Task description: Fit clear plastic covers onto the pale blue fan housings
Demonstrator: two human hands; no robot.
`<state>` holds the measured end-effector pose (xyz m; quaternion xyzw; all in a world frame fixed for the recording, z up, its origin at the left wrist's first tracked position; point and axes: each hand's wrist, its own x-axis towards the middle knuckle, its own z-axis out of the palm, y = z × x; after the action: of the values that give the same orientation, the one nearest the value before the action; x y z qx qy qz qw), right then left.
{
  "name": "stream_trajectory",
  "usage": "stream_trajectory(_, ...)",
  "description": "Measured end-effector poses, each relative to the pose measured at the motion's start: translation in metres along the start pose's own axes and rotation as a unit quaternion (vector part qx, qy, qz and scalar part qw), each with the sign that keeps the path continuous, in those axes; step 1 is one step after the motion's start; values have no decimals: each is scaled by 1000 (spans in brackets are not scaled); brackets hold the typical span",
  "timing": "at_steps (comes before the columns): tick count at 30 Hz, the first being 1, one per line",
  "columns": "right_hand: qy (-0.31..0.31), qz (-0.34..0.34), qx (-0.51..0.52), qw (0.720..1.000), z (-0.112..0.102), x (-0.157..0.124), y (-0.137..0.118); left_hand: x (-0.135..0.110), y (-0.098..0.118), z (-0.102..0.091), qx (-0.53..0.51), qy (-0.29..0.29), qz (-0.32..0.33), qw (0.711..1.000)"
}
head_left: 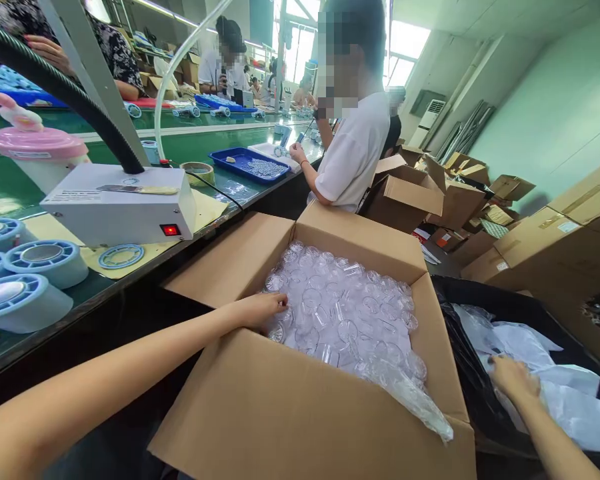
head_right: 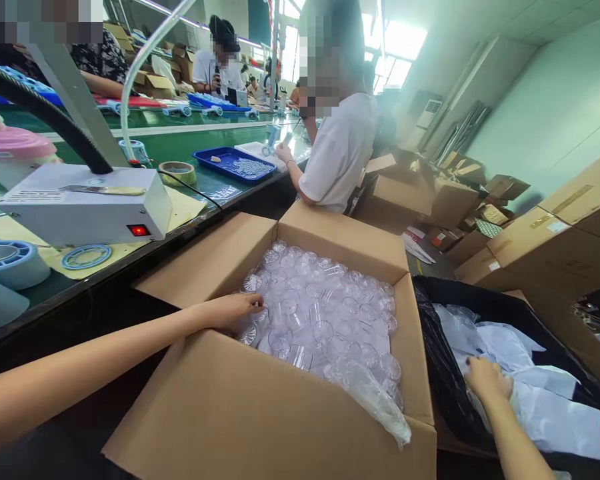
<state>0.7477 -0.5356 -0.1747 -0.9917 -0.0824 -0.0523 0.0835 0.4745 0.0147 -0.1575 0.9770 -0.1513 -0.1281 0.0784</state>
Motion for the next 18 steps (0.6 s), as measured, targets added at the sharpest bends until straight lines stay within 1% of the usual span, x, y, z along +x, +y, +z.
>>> stream_trajectory(2, 9, 7, 15, 1000, -12, 6, -16, 1, 0, 2, 3, -16, 10, 1000)
stream_trajectory(3, 4, -11, 33, 999, -18, 4, -28, 2, -1, 2, 4, -23, 14, 1000)
stream_trajectory(5, -30, -90, 78, 992, -26, -15, -57, 3, -1, 2, 3, -37, 17, 999)
stream_trajectory(6, -67, -145, 104, 982, -28, -33, -72, 4, -1, 2, 3, -44, 17, 999)
stream_trajectory(7, -106, -192, 122, 968, -29, -55, -87, 6, 0, 2, 1, -50, 16, 999)
stream_trajectory(8, -160, -245, 143, 945, -28, -78, -101, 7, 0, 2, 0, -57, 15, 998)
stream_trajectory(9, -254, -300, 180, 902, -26, -102, -113, 10, 0, 3, -3, -62, 15, 998)
stream_trajectory(10, -319, -318, 206, 869, -24, -122, -124, 12, 0, 4, -6, -67, 16, 998)
stream_trajectory(11, -359, -316, 226, 849, -21, -136, -132, 14, 0, 5, -10, -72, 16, 997)
stream_trajectory(12, -382, -304, 248, 837, -18, -143, -139, 16, 0, 6, -15, -75, 17, 997)
stream_trajectory(13, -384, -285, 263, 838, -15, -141, -143, 18, 0, 8, -20, -76, 16, 997)
stream_trajectory(14, -371, -263, 275, 847, -13, -132, -146, 19, 0, 9, -24, -76, 14, 997)
stream_trajectory(16, -315, -222, 285, 878, -11, -96, -149, 20, -1, 12, -34, -68, 4, 997)
stream_trajectory(18, -233, -177, 282, 913, -9, -49, -155, 20, -1, 14, -43, -54, -8, 998)
